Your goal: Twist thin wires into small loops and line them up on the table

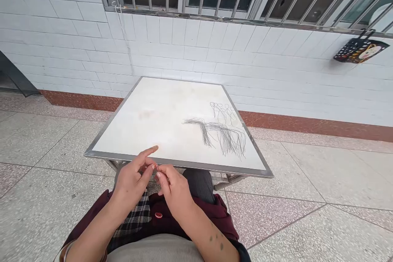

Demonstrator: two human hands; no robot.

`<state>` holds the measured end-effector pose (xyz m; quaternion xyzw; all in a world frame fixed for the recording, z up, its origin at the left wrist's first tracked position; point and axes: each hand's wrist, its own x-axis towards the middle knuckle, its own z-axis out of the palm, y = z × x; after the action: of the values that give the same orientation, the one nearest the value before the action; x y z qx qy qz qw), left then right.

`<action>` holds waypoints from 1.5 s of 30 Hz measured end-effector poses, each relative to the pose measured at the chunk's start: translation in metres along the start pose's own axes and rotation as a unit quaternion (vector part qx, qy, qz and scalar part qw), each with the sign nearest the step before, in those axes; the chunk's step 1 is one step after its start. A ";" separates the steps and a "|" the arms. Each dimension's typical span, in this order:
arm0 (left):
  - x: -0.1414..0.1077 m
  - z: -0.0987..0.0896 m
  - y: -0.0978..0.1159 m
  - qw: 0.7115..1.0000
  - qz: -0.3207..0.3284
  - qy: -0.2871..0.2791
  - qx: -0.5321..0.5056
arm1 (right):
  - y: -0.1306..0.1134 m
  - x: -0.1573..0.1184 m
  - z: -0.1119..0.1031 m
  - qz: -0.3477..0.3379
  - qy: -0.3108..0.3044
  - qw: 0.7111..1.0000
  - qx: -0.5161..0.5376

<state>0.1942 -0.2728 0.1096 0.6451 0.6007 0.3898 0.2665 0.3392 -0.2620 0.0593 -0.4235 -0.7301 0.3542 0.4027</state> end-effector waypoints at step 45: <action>-0.008 -0.010 0.003 0.999 -0.025 0.028 -0.034 | 0.002 -0.008 0.007 0.099 -0.064 0.953 0.280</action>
<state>0.1881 -0.2820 0.1158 0.6092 0.6103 0.4210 0.2815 0.3364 -0.2699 0.0519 -0.3402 -0.5801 0.6088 0.4208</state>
